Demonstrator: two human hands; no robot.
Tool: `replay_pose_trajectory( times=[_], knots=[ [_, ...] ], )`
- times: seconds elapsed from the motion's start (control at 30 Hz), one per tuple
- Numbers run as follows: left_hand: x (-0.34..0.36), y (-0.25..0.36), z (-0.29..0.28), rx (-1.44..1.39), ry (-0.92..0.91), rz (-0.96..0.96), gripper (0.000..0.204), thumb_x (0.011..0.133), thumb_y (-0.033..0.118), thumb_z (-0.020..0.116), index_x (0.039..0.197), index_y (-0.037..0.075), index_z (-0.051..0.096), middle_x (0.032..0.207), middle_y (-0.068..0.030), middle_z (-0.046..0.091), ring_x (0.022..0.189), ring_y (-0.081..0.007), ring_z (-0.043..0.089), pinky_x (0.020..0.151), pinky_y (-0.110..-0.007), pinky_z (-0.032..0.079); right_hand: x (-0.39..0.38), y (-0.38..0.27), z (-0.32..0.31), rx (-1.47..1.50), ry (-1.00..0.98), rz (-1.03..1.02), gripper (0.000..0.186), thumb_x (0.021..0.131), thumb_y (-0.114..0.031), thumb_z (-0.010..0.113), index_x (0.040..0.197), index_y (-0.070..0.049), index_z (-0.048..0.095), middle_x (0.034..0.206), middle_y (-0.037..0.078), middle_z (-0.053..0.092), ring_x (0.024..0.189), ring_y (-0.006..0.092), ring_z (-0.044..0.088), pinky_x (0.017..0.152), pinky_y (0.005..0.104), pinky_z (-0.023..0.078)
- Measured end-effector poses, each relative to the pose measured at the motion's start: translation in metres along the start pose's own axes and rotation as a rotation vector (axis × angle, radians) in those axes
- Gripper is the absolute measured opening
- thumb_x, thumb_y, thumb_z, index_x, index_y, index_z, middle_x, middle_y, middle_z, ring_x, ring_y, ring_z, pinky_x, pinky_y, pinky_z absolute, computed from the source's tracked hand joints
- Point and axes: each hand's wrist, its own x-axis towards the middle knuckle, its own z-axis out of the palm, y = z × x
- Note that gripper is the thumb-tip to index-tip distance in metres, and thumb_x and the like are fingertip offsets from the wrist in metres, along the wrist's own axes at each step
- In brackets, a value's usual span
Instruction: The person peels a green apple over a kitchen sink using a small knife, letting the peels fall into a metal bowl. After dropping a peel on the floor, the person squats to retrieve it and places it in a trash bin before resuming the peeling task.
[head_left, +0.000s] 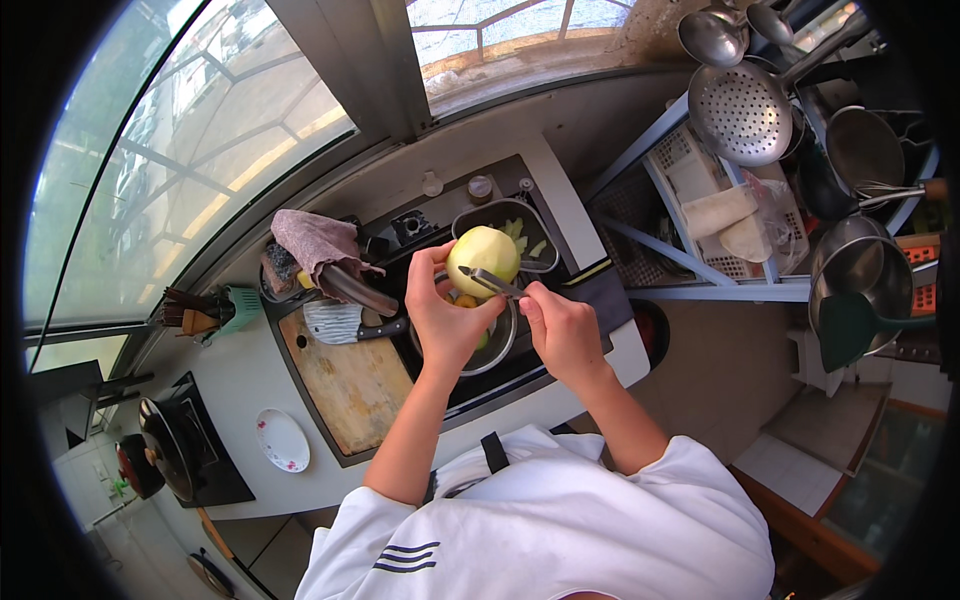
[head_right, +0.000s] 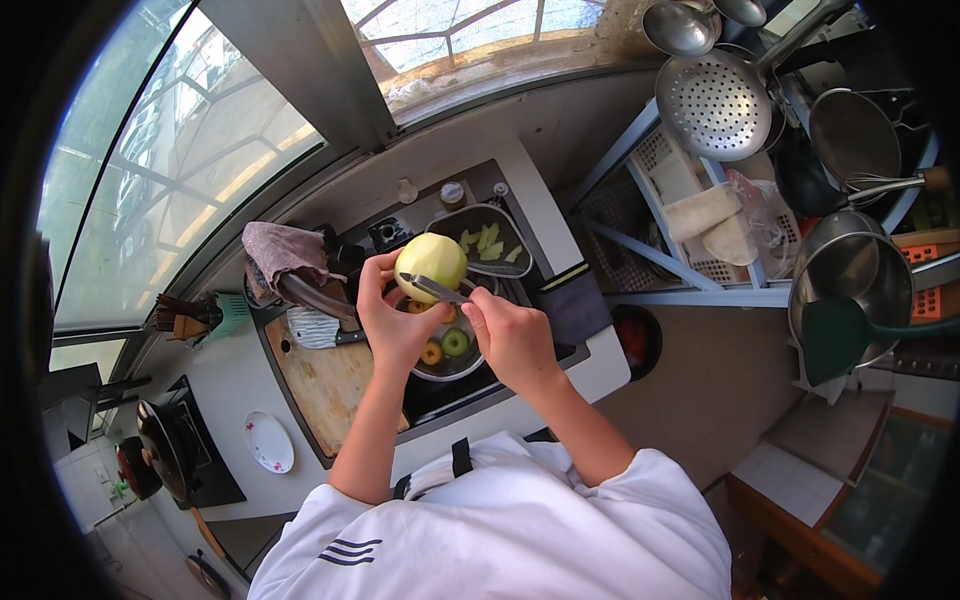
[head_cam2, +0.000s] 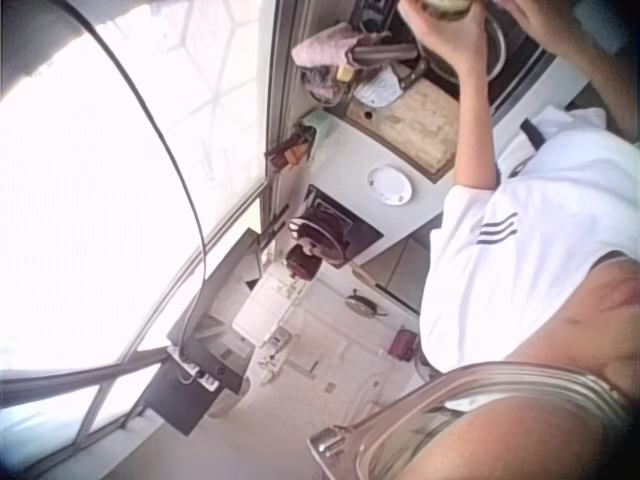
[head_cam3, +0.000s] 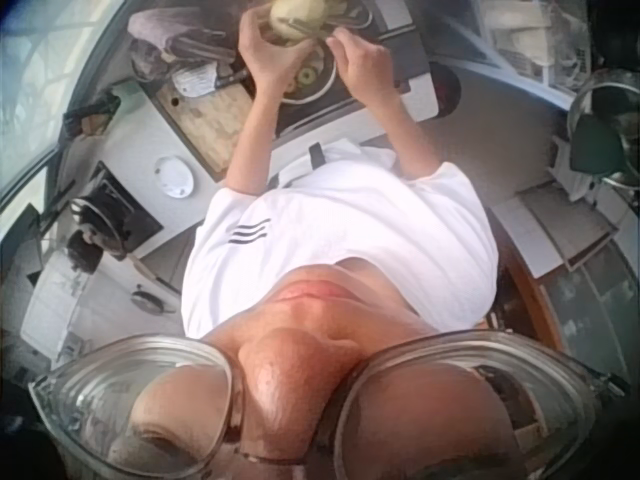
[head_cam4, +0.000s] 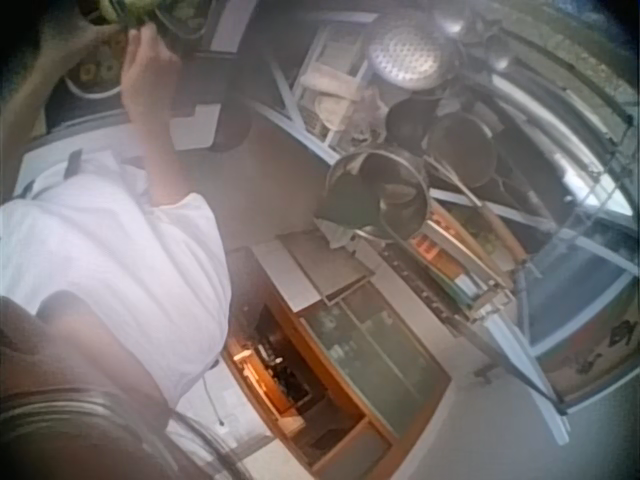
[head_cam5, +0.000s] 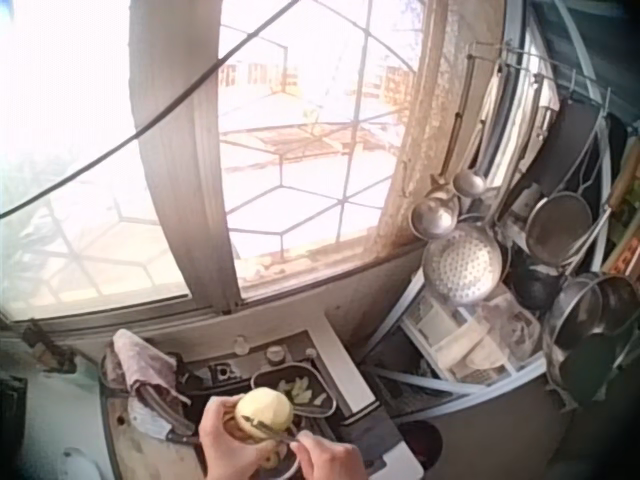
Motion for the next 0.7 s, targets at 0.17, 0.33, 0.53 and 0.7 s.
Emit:
replay_pose_trajectory(
  times=[0.17, 0.33, 0.53, 0.7],
  knots=[
    [-0.006, -0.005, 0.008, -0.213, 0.058, -0.092, 0.064, 0.058, 0.002, 0.087, 0.113, 0.002, 0.054, 0.11, -0.0084, 0.06, 0.1, -0.0173, 0.062, 0.084, -0.03, 0.056, -0.005, -0.003, 0.018, 0.105, 0.069, 0.1, 0.023, 0.103, -0.024, 0.05, 0.09, -0.005, 0.055, 0.065, 0.015, 0.059, 0.058, 0.0382, 0.06, 0.049, 0.0448, 0.045],
    [-0.008, -0.018, 0.008, -0.321, 0.051, -0.168, 0.065, 0.062, 0.002, 0.087, 0.116, 0.002, 0.051, 0.114, -0.0108, 0.062, 0.102, -0.0194, 0.065, 0.088, -0.031, 0.056, 0.002, 0.001, 0.026, 0.194, 0.099, 0.198, 0.028, 0.104, -0.022, 0.046, 0.087, -0.003, 0.055, 0.066, 0.017, 0.058, 0.061, 0.04, 0.06, 0.054, 0.0426, 0.045],
    [-0.018, -0.011, 0.009, -0.39, 0.003, -0.089, 0.064, 0.066, 0.005, 0.088, 0.119, 0.002, 0.051, 0.116, -0.0111, 0.064, 0.106, -0.0212, 0.067, 0.091, -0.031, 0.055, 0.031, 0.076, 0.047, 0.106, -0.001, 0.383, 0.038, 0.105, -0.031, 0.041, 0.085, -0.003, 0.058, 0.071, 0.02, 0.063, 0.073, 0.0439, 0.063, 0.063, 0.0515, 0.048],
    [-0.005, -0.023, 0.01, -0.409, -0.065, -0.196, 0.063, 0.068, 0.002, 0.081, 0.125, 0.001, 0.052, 0.118, -0.0105, 0.062, 0.107, -0.0192, 0.064, 0.097, -0.032, 0.051, 0.041, 0.145, 0.053, -0.339, -0.242, 0.458, 0.041, 0.104, -0.034, 0.042, 0.089, -0.004, 0.064, 0.078, 0.023, 0.066, 0.079, 0.0456, 0.064, 0.069, 0.0537, 0.049]
  ],
)
